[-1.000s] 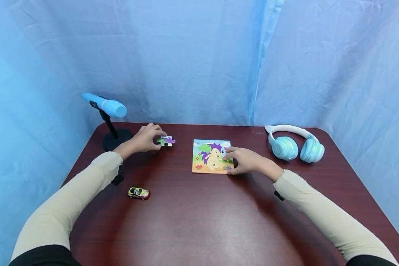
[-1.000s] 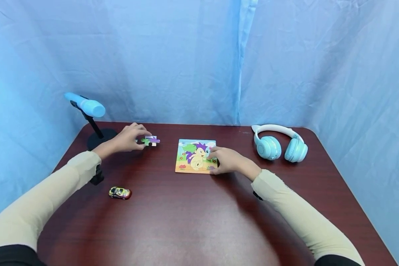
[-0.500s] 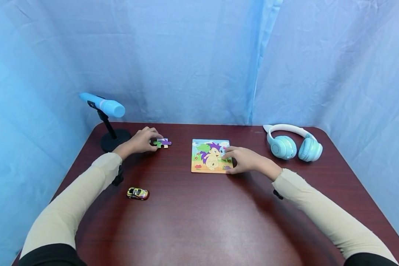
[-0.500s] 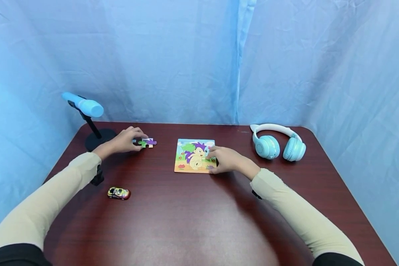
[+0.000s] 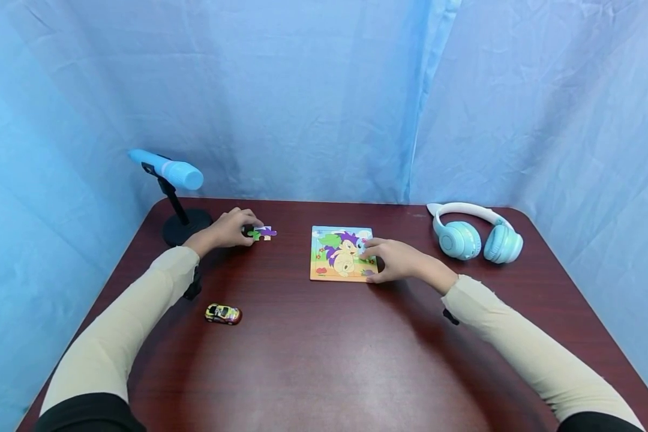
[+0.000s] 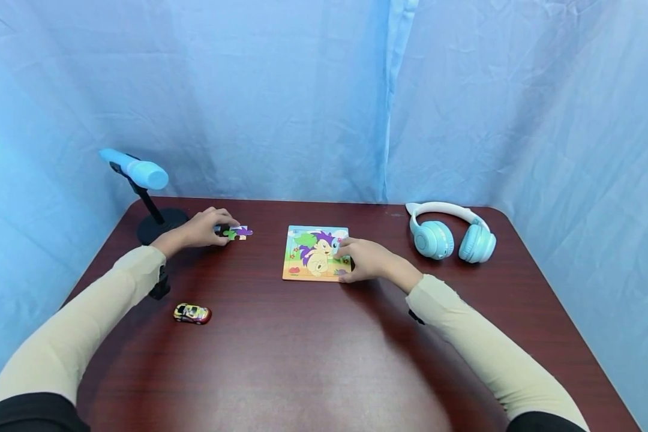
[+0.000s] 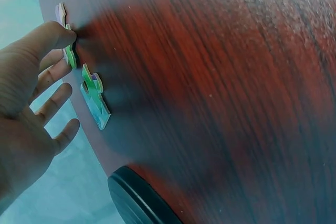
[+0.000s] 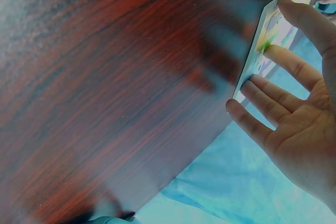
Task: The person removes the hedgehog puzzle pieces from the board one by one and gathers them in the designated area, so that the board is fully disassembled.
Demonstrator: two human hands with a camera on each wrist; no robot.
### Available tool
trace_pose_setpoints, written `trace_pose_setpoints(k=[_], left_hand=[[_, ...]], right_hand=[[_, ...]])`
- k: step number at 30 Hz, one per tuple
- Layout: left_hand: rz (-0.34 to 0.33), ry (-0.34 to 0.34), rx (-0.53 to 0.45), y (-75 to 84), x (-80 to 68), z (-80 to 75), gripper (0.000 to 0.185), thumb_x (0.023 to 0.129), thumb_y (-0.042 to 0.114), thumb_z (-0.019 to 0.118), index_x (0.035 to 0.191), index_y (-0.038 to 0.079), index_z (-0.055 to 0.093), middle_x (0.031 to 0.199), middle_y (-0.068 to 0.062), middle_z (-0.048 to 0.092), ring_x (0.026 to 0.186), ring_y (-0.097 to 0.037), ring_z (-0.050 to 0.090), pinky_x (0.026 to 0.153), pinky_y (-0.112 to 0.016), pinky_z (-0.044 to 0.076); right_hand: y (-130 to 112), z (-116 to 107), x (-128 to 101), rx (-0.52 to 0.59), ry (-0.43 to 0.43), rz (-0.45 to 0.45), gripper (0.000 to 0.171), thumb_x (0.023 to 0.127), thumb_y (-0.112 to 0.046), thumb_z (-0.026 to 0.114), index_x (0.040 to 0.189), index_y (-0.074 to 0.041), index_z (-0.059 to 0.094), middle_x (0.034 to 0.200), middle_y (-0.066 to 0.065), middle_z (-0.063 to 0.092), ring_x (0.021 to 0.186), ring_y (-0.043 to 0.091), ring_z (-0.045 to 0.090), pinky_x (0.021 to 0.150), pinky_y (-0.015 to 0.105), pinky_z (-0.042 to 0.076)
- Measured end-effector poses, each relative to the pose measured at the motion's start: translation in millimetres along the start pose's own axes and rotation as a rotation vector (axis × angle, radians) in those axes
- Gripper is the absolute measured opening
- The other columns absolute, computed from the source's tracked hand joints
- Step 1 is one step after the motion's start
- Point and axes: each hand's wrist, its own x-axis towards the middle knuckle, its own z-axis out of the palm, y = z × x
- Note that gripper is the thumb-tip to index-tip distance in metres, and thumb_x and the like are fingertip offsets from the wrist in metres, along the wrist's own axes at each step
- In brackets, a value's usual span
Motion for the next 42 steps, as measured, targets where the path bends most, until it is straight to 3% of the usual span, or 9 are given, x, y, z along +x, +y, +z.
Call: trace_pose_setpoints(k=[35, 42], left_hand=[[-0.056, -0.011, 0.007, 2.6, -1.1, -1.0, 0.048, 0.086, 0.011, 0.076, 0.132, 0.001, 0.067, 0.132, -0.02, 0.061, 0.121, -0.037, 0.053, 0.104, -0.059, 0.04], [-0.045, 0.006, 0.016, 19.8, 6.3, -6.2, 0.054, 0.087, 0.016, 0.078, 0.137, 0.003, 0.063, 0.139, -0.019, 0.057, 0.129, -0.039, 0.048, 0.111, -0.059, 0.036]], right_hand=[[3, 6, 3, -0.015, -0.019, 0.039, 0.054, 0.09, -0.037, 0.076, 0.137, -0.012, 0.067, 0.148, 0.018, 0.053, 0.134, 0.034, 0.054, 0.108, 0.053, 0.046], [3, 8, 3, -0.021, 0.013, 0.011, 0.054, 0.091, -0.036, 0.076, 0.137, -0.012, 0.066, 0.139, 0.015, 0.059, 0.12, 0.029, 0.059, 0.103, 0.05, 0.05]])
